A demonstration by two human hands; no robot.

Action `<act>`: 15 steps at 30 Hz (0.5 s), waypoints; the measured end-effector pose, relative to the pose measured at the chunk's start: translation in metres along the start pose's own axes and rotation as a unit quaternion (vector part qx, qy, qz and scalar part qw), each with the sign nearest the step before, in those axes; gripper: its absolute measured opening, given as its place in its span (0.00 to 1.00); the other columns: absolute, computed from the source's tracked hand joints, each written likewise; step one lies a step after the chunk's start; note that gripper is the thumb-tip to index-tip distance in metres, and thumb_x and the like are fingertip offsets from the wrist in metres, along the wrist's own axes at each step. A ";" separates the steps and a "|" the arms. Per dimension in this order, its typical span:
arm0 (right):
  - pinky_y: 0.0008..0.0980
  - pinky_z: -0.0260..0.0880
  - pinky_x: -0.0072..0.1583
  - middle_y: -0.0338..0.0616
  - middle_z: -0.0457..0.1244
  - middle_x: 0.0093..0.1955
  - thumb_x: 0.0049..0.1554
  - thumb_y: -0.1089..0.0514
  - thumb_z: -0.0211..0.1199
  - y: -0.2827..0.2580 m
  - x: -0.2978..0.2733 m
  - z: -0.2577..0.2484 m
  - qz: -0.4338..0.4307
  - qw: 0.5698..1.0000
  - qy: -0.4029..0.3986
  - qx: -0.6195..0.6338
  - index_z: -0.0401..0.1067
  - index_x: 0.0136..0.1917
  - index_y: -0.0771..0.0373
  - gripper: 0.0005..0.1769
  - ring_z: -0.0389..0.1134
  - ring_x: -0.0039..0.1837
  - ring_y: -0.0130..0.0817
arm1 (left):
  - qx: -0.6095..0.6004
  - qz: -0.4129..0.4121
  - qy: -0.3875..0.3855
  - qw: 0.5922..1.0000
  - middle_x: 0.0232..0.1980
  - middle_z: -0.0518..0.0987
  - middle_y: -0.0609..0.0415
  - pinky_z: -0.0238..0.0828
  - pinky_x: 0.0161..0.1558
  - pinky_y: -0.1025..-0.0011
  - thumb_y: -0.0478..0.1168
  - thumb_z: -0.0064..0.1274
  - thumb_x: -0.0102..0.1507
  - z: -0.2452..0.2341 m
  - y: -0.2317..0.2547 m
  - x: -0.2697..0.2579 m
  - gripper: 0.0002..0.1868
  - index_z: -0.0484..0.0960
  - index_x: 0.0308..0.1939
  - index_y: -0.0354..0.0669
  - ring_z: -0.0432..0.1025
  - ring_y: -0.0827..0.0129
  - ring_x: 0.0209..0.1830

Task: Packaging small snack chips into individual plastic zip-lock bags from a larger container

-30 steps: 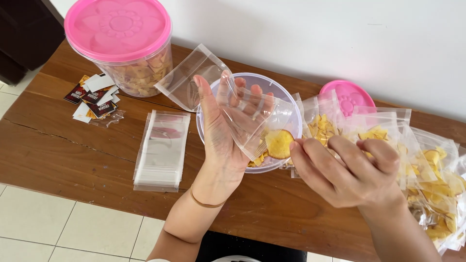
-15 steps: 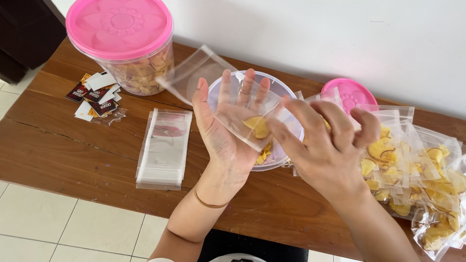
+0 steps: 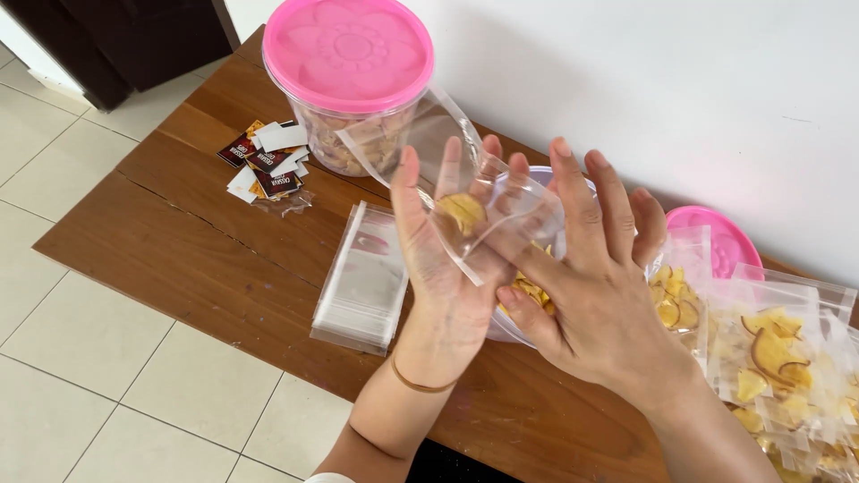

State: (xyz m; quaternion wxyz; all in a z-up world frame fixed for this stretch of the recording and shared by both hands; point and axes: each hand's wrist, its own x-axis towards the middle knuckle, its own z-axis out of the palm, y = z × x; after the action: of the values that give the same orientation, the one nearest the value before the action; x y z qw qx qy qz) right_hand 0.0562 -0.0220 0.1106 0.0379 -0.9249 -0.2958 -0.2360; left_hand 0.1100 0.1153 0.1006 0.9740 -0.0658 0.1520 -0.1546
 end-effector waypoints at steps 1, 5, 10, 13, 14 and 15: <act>0.66 0.35 0.79 0.52 0.32 0.86 0.69 0.36 0.38 0.000 0.003 0.003 0.001 1.000 0.001 -0.001 0.75 0.69 0.41 0.29 0.34 0.86 0.62 | 0.001 -0.001 0.000 1.000 0.45 0.82 0.57 0.73 0.44 0.50 0.63 0.61 0.57 0.002 0.001 0.000 0.19 0.77 0.41 0.60 0.78 0.60 0.41; 0.68 0.30 0.82 0.54 0.27 0.87 0.68 0.34 0.39 0.007 0.003 0.008 -0.019 1.000 0.010 0.013 0.73 0.72 0.44 0.31 0.25 0.88 0.57 | -0.029 -0.006 -0.016 0.999 0.43 0.82 0.52 0.73 0.53 0.47 0.59 0.62 0.56 -0.007 0.007 0.007 0.24 0.76 0.47 0.50 0.78 0.56 0.41; 0.60 0.47 0.77 0.52 0.54 0.76 0.62 0.50 0.57 0.042 -0.012 0.002 -0.006 0.990 0.123 0.064 0.76 0.60 0.50 0.14 0.54 0.78 0.54 | -0.061 -0.004 -0.105 0.993 0.40 0.85 0.50 0.71 0.65 0.47 0.54 0.68 0.56 -0.025 0.018 0.020 0.24 0.83 0.44 0.41 0.80 0.58 0.43; 0.37 0.70 0.54 0.43 0.72 0.43 0.64 0.67 0.65 0.068 -0.009 -0.001 0.002 0.998 0.035 0.053 0.78 0.49 0.64 0.02 0.73 0.48 0.37 | -0.073 -0.025 -0.172 0.982 0.45 0.85 0.46 0.73 0.67 0.53 0.55 0.64 0.61 -0.028 0.018 0.022 0.23 0.84 0.46 0.39 0.81 0.56 0.46; 0.38 0.72 0.53 0.41 0.72 0.47 0.64 0.59 0.61 0.074 -0.002 0.005 0.094 0.984 -0.128 0.086 0.78 0.52 0.61 0.07 0.73 0.48 0.37 | -0.080 -0.019 -0.144 0.986 0.44 0.85 0.47 0.75 0.65 0.53 0.53 0.66 0.59 -0.027 0.018 0.022 0.23 0.83 0.46 0.39 0.81 0.56 0.44; 0.39 0.73 0.53 0.39 0.73 0.50 0.63 0.51 0.56 0.081 0.006 0.011 0.177 0.933 -0.289 0.120 0.78 0.56 0.58 0.15 0.73 0.48 0.37 | -0.087 -0.010 -0.116 0.989 0.43 0.84 0.47 0.77 0.63 0.52 0.52 0.67 0.57 -0.025 0.019 0.022 0.23 0.81 0.46 0.39 0.81 0.56 0.43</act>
State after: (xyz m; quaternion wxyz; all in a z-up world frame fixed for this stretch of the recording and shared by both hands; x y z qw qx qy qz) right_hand 0.1109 -0.0830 0.1089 0.1028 -0.9791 -0.1512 0.0889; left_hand 0.1271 0.1241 0.0679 0.9740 -0.1691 0.0501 -0.1419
